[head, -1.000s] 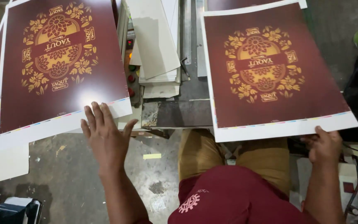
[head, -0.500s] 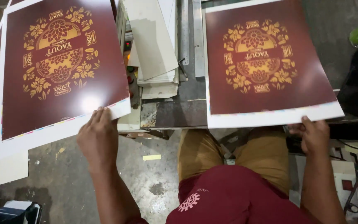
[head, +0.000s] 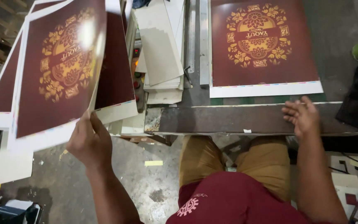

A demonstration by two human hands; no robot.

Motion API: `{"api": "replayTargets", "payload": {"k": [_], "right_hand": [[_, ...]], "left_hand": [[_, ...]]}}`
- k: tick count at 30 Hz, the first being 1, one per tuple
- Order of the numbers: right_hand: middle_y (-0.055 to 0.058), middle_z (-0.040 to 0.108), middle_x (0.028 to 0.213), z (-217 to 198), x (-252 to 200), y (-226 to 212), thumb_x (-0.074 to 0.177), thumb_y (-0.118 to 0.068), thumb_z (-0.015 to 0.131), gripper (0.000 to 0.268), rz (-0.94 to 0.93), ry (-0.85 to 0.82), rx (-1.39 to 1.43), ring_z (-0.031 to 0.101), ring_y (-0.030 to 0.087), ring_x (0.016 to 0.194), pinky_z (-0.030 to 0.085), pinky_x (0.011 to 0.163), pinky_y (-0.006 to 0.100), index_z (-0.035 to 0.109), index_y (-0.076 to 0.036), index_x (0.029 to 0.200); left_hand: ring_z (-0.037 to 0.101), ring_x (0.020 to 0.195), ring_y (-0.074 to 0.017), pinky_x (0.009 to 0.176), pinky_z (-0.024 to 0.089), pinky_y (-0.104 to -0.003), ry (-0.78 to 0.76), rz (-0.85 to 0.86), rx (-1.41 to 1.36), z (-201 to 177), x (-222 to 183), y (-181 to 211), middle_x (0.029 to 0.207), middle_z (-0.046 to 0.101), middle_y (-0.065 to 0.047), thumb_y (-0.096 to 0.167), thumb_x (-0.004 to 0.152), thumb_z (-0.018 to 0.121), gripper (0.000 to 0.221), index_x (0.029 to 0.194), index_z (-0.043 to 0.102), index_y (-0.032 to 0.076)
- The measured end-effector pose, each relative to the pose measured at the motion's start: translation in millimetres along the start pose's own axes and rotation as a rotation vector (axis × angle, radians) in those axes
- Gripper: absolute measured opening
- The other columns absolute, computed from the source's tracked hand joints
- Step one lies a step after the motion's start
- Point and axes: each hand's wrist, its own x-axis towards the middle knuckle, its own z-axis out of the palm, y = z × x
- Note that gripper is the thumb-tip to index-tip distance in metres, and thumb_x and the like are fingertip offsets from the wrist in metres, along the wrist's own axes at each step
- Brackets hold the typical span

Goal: The recorder is flipping and inspecting printed sheets from a stack and placing them onto a machine or conveyor feed.

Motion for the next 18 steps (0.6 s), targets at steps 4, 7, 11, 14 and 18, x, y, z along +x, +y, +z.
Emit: {"api": "replayTargets", "payload": {"k": [4, 7, 11, 14, 18], "right_hand": [[0.016, 0.073, 0.114, 23, -40, 22, 0.109, -0.017, 0.054, 0.044, 0.057, 0.023, -0.081, 0.071, 0.020, 0.089, 0.058, 0.069, 0.033, 0.048, -0.005, 0.151], [0.015, 0.074, 0.114, 77, -83, 4, 0.105, -0.017, 0.058, 0.041, 0.050, -0.155, -0.146, 0.071, 0.020, 0.087, 0.058, 0.069, 0.033, 0.058, -0.004, 0.144], [0.010, 0.076, 0.110, 147, -134, -35, 0.098, -0.023, 0.060, 0.043, 0.028, -0.568, -0.231, 0.073, 0.016, 0.088, 0.061, 0.075, 0.030, 0.059, -0.010, 0.139], [0.007, 0.071, 0.108, 151, -147, -16, 0.106, -0.031, 0.058, 0.037, -0.082, -0.790, -0.045, 0.071, 0.015, 0.094, 0.060, 0.084, 0.030, 0.060, -0.003, 0.131], [0.003, 0.074, 0.105, 150, -139, 0, 0.097, -0.033, 0.057, 0.041, 0.309, -0.456, 0.292, 0.072, 0.014, 0.089, 0.057, 0.075, 0.029, 0.060, -0.003, 0.126]], "left_hand": [[0.071, 0.078, -0.0315, 0.069, 0.056, -0.041, 0.082, 0.069, -0.272, 5, -1, 30, 0.092, 0.072, -0.016, 0.004, 0.104, 0.073, 0.004, 0.101, 0.070, 0.003], [0.072, 0.083, -0.0312, 0.072, 0.059, -0.041, 0.094, 0.210, -0.517, 11, -2, 87, 0.097, 0.073, -0.017, 0.007, 0.096, 0.074, 0.008, 0.098, 0.069, 0.001], [0.067, 0.088, -0.0307, 0.075, 0.052, -0.044, -0.184, 0.234, -0.735, 11, -10, 170, 0.101, 0.069, -0.014, 0.011, 0.089, 0.077, 0.017, 0.098, 0.068, 0.001], [0.064, 0.092, -0.0297, 0.079, 0.049, -0.044, -0.302, 0.347, -0.718, 29, -32, 206, 0.101, 0.068, -0.012, 0.017, 0.091, 0.077, 0.019, 0.099, 0.068, 0.003], [0.065, 0.108, -0.0332, 0.092, 0.050, -0.044, -0.407, 0.397, -0.803, 24, -36, 221, 0.112, 0.070, -0.017, 0.022, 0.086, 0.074, 0.030, 0.106, 0.068, 0.000]]}}
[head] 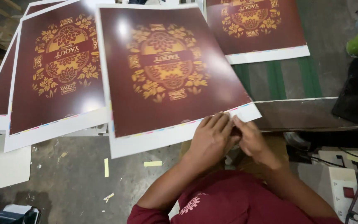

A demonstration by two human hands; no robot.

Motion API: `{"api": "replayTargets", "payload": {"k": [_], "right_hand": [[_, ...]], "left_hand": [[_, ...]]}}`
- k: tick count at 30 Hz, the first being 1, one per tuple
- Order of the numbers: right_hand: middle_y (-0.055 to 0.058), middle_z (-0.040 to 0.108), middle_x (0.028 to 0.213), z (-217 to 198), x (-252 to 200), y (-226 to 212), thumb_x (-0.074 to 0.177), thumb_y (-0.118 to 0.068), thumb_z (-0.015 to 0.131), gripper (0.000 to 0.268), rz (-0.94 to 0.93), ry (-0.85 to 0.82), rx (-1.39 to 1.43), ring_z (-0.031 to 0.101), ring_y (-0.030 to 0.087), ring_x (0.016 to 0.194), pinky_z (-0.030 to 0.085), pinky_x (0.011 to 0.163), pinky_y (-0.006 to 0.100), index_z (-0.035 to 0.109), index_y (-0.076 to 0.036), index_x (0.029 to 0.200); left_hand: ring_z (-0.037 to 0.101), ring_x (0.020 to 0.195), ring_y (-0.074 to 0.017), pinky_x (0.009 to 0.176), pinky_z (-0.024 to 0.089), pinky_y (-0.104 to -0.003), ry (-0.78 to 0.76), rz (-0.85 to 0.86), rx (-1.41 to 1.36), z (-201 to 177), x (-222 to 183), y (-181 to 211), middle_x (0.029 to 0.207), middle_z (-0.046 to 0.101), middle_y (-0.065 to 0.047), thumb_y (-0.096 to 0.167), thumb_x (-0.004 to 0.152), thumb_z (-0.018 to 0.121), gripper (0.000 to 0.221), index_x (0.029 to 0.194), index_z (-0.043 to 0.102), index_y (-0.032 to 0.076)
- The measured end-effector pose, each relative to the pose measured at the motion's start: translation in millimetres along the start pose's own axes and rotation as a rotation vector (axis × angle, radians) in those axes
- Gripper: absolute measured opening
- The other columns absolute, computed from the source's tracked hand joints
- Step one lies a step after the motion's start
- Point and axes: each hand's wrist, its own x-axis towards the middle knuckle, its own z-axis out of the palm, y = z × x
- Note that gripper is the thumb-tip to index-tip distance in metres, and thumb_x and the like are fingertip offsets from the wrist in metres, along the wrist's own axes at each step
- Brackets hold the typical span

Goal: The recorder is flipping and inspecting printed sheets from a stack and placing them onto a machine or conveyor feed.

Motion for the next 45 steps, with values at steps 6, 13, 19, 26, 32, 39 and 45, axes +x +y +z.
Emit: {"api": "replayTargets", "payload": {"k": [6, 13, 19, 26, 32, 39, 45], "right_hand": [[0.009, 0.072, 0.102, -20, -15, -35, 0.103, -0.019, 0.061, 0.023, -0.271, 0.207, -0.194, 0.071, 0.020, 0.083, 0.061, 0.067, 0.034, 0.060, -0.004, 0.120], [0.009, 0.069, 0.114, -144, -28, -31, 0.109, -0.010, 0.058, 0.025, -0.463, 0.397, -0.183, 0.071, 0.019, 0.090, 0.060, 0.063, 0.034, 0.056, -0.005, 0.133], [0.008, 0.066, 0.126, -196, -62, -35, 0.113, -0.006, 0.055, 0.037, -0.640, 0.593, -0.236, 0.069, 0.017, 0.095, 0.059, 0.067, 0.031, 0.050, -0.008, 0.150], [0.011, 0.066, 0.123, -219, -89, -28, 0.117, -0.001, 0.052, 0.026, -0.679, 0.582, -0.214, 0.068, 0.019, 0.090, 0.059, 0.073, 0.032, 0.050, 0.000, 0.144], [0.009, 0.067, 0.124, -195, -71, -34, 0.117, -0.006, 0.055, 0.035, -0.583, 0.684, -0.286, 0.069, 0.018, 0.091, 0.059, 0.068, 0.031, 0.049, -0.004, 0.152], [0.011, 0.068, 0.121, -215, 15, -59, 0.118, -0.012, 0.054, 0.033, -0.555, 0.572, -0.404, 0.069, 0.020, 0.090, 0.059, 0.062, 0.031, 0.049, -0.003, 0.150], [0.013, 0.067, 0.118, -215, 40, -74, 0.116, -0.016, 0.055, 0.039, -0.405, 0.505, -0.307, 0.073, 0.024, 0.089, 0.058, 0.064, 0.036, 0.044, -0.006, 0.151]], "left_hand": [[0.060, 0.128, -0.0381, 0.111, 0.041, -0.051, -0.135, 0.064, 0.061, -37, -10, -20, 0.128, 0.067, -0.024, 0.028, 0.091, 0.075, 0.040, 0.114, 0.068, -0.004], [0.064, 0.129, -0.0341, 0.108, 0.050, -0.049, 0.149, -0.314, 0.405, -102, -56, -100, 0.131, 0.070, -0.014, 0.024, 0.096, 0.078, 0.032, 0.122, 0.071, 0.006], [0.046, 0.143, -0.0404, 0.115, 0.035, -0.052, 0.028, -0.485, 0.694, -133, -84, -130, 0.149, 0.055, -0.026, 0.055, 0.090, 0.070, 0.081, 0.139, 0.059, -0.009], [0.055, 0.142, -0.0300, 0.119, 0.037, -0.051, -0.050, -0.526, 0.764, -141, -89, -139, 0.146, 0.064, -0.017, 0.044, 0.106, 0.064, 0.055, 0.138, 0.065, -0.001], [0.065, 0.130, -0.0307, 0.108, 0.048, -0.046, -0.014, -0.442, 0.735, -156, -80, -136, 0.135, 0.071, -0.017, 0.034, 0.100, 0.070, 0.045, 0.128, 0.070, 0.000], [0.073, 0.114, -0.0294, 0.090, 0.058, -0.041, 0.047, -0.357, 0.733, -169, -69, -139, 0.123, 0.075, -0.015, 0.021, 0.102, 0.070, 0.023, 0.117, 0.072, 0.003], [0.073, 0.078, -0.0299, 0.067, 0.055, -0.042, 0.162, -0.456, 0.817, -182, -59, -143, 0.084, 0.075, -0.010, 0.022, 0.105, 0.077, 0.018, 0.098, 0.073, 0.007]]}}
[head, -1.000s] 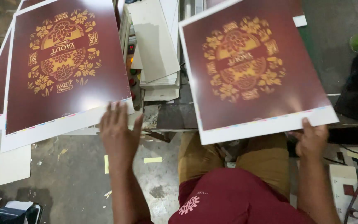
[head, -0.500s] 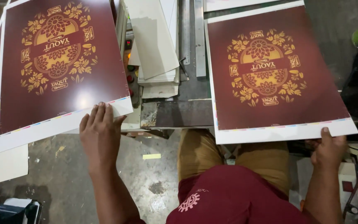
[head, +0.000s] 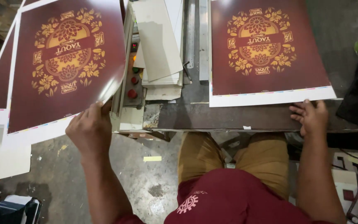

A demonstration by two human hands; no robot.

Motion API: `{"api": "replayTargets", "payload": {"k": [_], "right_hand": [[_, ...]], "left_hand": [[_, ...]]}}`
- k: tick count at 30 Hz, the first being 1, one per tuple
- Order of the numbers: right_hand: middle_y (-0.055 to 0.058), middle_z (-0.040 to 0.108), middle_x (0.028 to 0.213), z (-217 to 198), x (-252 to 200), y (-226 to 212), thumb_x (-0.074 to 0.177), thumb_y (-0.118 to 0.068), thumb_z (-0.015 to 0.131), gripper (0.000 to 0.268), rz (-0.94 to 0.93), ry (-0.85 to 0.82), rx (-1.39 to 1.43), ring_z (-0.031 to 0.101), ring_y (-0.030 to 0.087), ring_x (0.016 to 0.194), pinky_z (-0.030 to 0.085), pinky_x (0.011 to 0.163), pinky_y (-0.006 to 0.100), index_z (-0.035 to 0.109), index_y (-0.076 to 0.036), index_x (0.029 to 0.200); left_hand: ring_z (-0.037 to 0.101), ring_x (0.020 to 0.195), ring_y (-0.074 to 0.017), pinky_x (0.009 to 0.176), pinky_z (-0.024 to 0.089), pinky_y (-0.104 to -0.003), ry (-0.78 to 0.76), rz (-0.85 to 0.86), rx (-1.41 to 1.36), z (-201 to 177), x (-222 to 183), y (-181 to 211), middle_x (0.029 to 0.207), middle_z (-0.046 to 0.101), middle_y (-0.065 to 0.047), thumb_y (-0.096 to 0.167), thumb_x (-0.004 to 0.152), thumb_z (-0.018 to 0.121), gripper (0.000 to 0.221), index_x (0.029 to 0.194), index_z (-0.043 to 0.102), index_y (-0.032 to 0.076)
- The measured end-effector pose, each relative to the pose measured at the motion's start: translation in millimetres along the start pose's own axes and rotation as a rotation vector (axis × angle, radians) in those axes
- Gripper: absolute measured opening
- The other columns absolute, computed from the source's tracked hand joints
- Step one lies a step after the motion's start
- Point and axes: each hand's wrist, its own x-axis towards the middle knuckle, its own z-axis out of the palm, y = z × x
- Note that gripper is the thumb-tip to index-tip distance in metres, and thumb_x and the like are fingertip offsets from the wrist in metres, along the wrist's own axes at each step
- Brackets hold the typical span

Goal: The recorder is flipping and inspecting printed sheets from a stack and placing them onto a machine or conveyor feed.

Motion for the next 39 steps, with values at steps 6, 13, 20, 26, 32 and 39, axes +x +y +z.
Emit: {"api": "replayTargets", "payload": {"k": [6, 13, 20, 26, 32, 39], "right_hand": [[0.019, 0.070, 0.118, -9, -32, 14, 0.109, -0.012, 0.058, 0.058, 0.123, 0.055, -0.094, 0.070, 0.023, 0.091, 0.056, 0.066, 0.034, 0.032, -0.009, 0.161], [0.016, 0.072, 0.118, 51, -80, -16, 0.108, -0.014, 0.055, 0.043, 0.097, -0.098, -0.176, 0.071, 0.021, 0.091, 0.056, 0.067, 0.031, 0.051, -0.004, 0.150], [0.012, 0.072, 0.115, 168, -145, -61, 0.105, -0.014, 0.057, 0.039, -0.119, -0.602, -0.132, 0.068, 0.017, 0.093, 0.058, 0.078, 0.031, 0.058, -0.005, 0.143], [0.006, 0.066, 0.119, 176, -150, -11, 0.112, -0.008, 0.053, 0.036, -0.489, -0.623, -0.038, 0.061, 0.018, 0.106, 0.054, 0.087, 0.033, 0.047, 0.003, 0.146], [0.009, 0.065, 0.120, 132, -124, -34, 0.106, -0.007, 0.060, 0.041, -0.004, -0.181, 0.293, 0.065, 0.026, 0.103, 0.056, 0.080, 0.044, 0.049, 0.000, 0.145], [0.010, 0.061, 0.147, 17, -106, -47, 0.111, -0.002, 0.058, 0.057, -0.230, 0.033, 0.322, 0.068, 0.023, 0.120, 0.064, 0.086, 0.036, 0.041, -0.008, 0.165]], "left_hand": [[0.071, 0.074, -0.0300, 0.063, 0.053, -0.040, -0.144, 0.087, -0.247, -29, 2, -7, 0.088, 0.075, -0.012, 0.022, 0.089, 0.083, 0.019, 0.097, 0.075, 0.007], [0.074, 0.088, -0.0281, 0.077, 0.058, -0.039, 0.297, 0.003, -0.385, -15, -18, 21, 0.102, 0.075, -0.014, 0.009, 0.110, 0.074, 0.008, 0.107, 0.072, 0.003], [0.072, 0.100, -0.0358, 0.086, 0.060, -0.045, 0.271, 0.359, -0.740, -12, -30, 165, 0.108, 0.069, -0.020, 0.002, 0.088, 0.074, 0.018, 0.104, 0.070, -0.004], [0.066, 0.114, -0.0340, 0.093, 0.052, -0.047, -0.080, 0.489, -0.796, 3, -57, 222, 0.115, 0.070, -0.017, 0.021, 0.092, 0.076, 0.028, 0.107, 0.070, -0.001], [0.057, 0.134, -0.0362, 0.113, 0.041, -0.053, -0.217, 0.386, -0.594, 32, -60, 174, 0.129, 0.068, -0.017, 0.033, 0.097, 0.069, 0.039, 0.118, 0.069, 0.000], [0.015, 0.156, -0.0428, 0.118, 0.007, -0.063, -0.672, 0.309, -0.099, 46, -49, 117, 0.167, 0.026, -0.027, 0.070, 0.069, 0.073, 0.122, 0.156, 0.031, -0.004]]}}
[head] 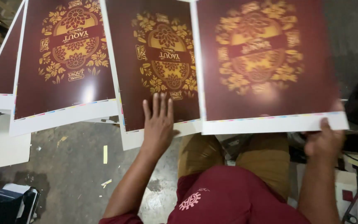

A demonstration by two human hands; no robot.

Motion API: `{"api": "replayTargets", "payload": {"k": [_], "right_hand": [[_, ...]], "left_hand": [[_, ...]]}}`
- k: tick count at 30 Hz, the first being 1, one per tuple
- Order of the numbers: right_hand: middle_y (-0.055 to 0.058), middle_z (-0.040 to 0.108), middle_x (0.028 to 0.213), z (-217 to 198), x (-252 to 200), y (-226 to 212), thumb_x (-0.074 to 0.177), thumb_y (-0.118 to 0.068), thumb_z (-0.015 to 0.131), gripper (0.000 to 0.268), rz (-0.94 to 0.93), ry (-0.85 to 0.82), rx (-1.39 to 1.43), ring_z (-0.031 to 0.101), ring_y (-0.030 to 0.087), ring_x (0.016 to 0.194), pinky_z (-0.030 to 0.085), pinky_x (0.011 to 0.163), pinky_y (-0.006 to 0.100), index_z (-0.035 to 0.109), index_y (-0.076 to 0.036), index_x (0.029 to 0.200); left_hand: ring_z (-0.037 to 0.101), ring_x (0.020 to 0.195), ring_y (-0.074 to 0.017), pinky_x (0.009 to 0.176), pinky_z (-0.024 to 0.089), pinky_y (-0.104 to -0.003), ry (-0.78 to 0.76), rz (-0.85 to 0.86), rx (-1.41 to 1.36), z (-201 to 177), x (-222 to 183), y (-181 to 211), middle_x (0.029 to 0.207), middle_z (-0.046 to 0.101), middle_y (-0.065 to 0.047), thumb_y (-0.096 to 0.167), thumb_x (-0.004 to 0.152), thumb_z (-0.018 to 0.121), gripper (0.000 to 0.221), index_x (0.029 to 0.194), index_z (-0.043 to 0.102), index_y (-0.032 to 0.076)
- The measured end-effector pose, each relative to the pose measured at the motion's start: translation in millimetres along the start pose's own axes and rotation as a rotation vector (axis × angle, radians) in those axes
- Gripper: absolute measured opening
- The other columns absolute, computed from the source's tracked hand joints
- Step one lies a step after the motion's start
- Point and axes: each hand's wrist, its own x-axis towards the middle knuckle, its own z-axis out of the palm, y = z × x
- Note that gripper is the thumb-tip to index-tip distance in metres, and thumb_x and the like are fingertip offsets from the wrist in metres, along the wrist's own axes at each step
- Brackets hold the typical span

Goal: The recorder is flipping and inspecting printed sheets from a stack and placing them onto a machine or conveyor feed.

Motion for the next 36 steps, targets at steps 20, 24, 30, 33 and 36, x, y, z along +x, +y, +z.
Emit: {"api": "replayTargets", "payload": {"k": [20, 24, 30, 33, 36], "right_hand": [[0.011, 0.068, 0.123, -118, 29, 29, 0.118, -0.005, 0.055, 0.026, 0.086, 0.085, -0.266, 0.069, 0.023, 0.096, 0.058, 0.070, 0.035, 0.052, 0.000, 0.143], [0.009, 0.069, 0.125, -93, 55, 50, 0.118, -0.012, 0.056, 0.032, 0.078, 0.109, -0.351, 0.071, 0.022, 0.093, 0.059, 0.065, 0.034, 0.053, -0.005, 0.149], [0.007, 0.068, 0.114, -65, 122, 66, 0.118, -0.013, 0.058, 0.028, 0.131, 0.033, -0.378, 0.068, 0.021, 0.085, 0.057, 0.059, 0.034, 0.051, -0.006, 0.143], [0.003, 0.067, 0.116, -50, 159, 72, 0.115, -0.016, 0.059, 0.033, 0.171, -0.002, -0.349, 0.069, 0.018, 0.085, 0.058, 0.058, 0.034, 0.048, -0.012, 0.146], [0.006, 0.066, 0.117, -33, 182, 73, 0.119, -0.023, 0.057, 0.033, 0.152, -0.109, -0.312, 0.066, 0.018, 0.088, 0.057, 0.065, 0.034, 0.048, -0.014, 0.149]], "left_hand": [[0.067, 0.130, -0.0357, 0.116, 0.052, -0.048, 0.622, -0.024, 0.327, -87, -84, -146, 0.136, 0.068, -0.023, -0.004, 0.104, 0.056, 0.031, 0.134, 0.063, -0.005], [0.067, 0.134, -0.0326, 0.117, 0.053, -0.045, 0.692, -0.126, 0.293, -46, -111, -198, 0.138, 0.069, -0.021, -0.006, 0.110, 0.056, 0.023, 0.132, 0.064, -0.004], [0.067, 0.129, -0.0350, 0.113, 0.053, -0.046, 0.635, -0.241, 0.154, -15, -103, -171, 0.137, 0.070, -0.020, -0.006, 0.099, 0.056, 0.037, 0.134, 0.067, -0.001], [0.066, 0.131, -0.0366, 0.112, 0.051, -0.049, 0.615, -0.277, 0.123, -27, -94, -146, 0.138, 0.069, -0.020, 0.001, 0.095, 0.062, 0.039, 0.133, 0.067, 0.001], [0.064, 0.128, -0.0393, 0.108, 0.049, -0.051, 0.582, -0.275, 0.082, -50, -90, -125, 0.136, 0.068, -0.022, 0.009, 0.086, 0.067, 0.046, 0.132, 0.067, 0.000]]}}
